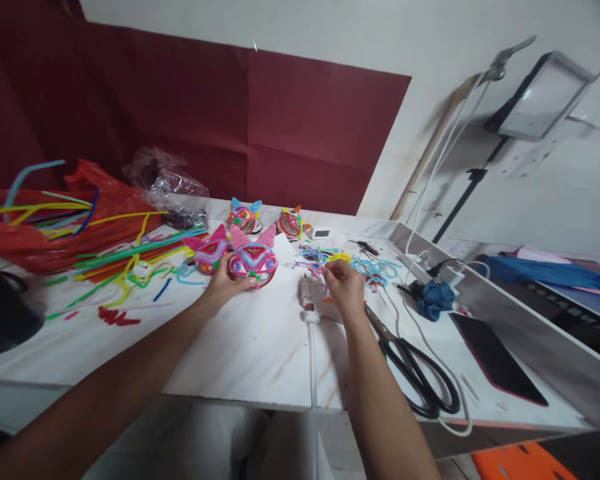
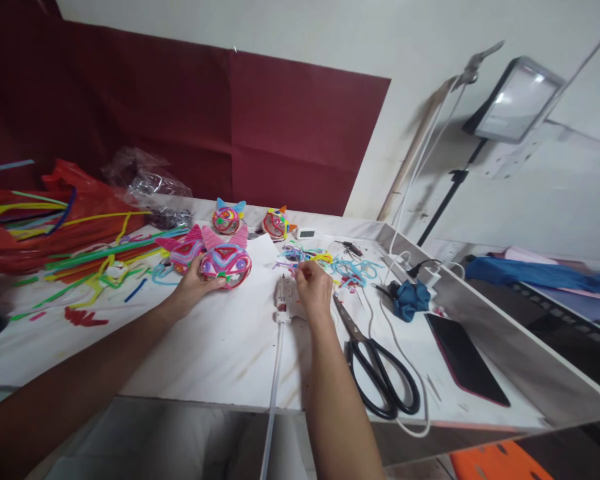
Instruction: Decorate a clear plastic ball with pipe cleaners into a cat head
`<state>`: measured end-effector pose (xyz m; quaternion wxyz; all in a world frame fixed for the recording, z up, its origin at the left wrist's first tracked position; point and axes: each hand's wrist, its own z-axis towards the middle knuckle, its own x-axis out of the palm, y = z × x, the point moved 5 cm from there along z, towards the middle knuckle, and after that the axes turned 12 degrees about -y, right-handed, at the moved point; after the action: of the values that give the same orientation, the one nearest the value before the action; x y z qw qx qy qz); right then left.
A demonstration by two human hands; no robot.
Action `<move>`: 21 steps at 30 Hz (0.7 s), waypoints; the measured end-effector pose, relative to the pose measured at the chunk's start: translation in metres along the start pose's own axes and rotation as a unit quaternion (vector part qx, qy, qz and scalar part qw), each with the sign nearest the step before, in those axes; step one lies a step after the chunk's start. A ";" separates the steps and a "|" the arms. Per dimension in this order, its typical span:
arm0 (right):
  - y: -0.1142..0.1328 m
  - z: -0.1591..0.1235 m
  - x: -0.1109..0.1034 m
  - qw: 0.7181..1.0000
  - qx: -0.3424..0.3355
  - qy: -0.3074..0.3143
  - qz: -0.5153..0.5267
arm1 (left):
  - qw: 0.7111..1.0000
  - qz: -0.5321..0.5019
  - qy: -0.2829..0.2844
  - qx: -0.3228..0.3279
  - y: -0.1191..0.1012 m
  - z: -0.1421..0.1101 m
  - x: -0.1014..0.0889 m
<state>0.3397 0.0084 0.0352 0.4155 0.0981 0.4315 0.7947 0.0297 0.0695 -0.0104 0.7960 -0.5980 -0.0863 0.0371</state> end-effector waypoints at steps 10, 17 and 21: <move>0.032 -0.038 0.052 0.965 -0.071 0.221 0.125 | 1.000 -0.008 0.002 0.003 -0.015 -0.007 0.007; 0.048 -0.036 0.075 0.951 -0.067 0.301 0.014 | 1.000 -0.015 0.009 0.004 -0.017 -0.011 0.008; 0.058 -0.046 0.069 0.932 -0.120 0.333 -0.079 | 1.000 0.001 -0.011 0.025 -0.017 -0.008 0.005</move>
<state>0.2394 0.0158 0.0378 0.3179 -0.2576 0.4526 0.7923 0.0355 0.0586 0.0040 0.8098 -0.5774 -0.0932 0.0466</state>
